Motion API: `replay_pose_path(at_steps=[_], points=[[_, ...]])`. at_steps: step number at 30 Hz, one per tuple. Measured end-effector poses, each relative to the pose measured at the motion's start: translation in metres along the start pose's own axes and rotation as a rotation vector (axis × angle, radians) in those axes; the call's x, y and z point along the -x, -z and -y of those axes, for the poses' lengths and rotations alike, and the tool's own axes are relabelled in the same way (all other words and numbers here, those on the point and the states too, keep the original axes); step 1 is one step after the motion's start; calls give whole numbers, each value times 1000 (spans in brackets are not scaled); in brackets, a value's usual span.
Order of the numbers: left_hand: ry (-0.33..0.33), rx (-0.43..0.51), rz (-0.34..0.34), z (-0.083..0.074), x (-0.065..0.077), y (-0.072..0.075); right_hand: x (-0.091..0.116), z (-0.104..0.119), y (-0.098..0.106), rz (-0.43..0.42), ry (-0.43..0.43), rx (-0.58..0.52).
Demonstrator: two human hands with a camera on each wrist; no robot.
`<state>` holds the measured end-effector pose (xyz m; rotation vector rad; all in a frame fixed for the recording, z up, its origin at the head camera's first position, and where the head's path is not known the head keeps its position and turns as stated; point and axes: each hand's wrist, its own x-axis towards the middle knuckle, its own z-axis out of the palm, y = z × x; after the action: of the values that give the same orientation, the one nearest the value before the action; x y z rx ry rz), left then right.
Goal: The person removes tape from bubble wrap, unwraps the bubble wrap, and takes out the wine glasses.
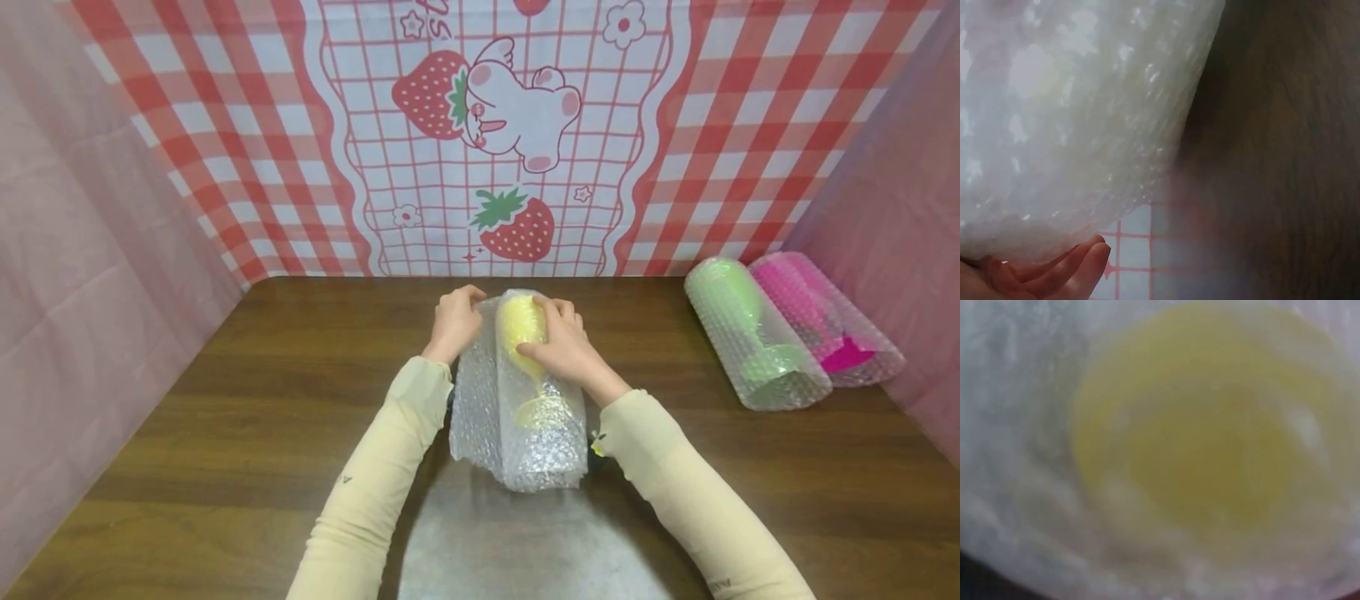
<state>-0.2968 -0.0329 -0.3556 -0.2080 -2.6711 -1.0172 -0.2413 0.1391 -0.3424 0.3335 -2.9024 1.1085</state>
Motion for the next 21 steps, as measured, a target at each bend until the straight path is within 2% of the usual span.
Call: replay_pose_path(at_steps=[7, 15, 21], points=[[44, -1, 9, 0, 0, -1, 0, -1, 2, 17, 0, -6], [-66, 2, 88, -5, -3, -2, -3, -1, 4, 18, 26, 44], [-67, 4, 73, -9, -1, -2, -9, 4, 5, -26, 36, 114]])
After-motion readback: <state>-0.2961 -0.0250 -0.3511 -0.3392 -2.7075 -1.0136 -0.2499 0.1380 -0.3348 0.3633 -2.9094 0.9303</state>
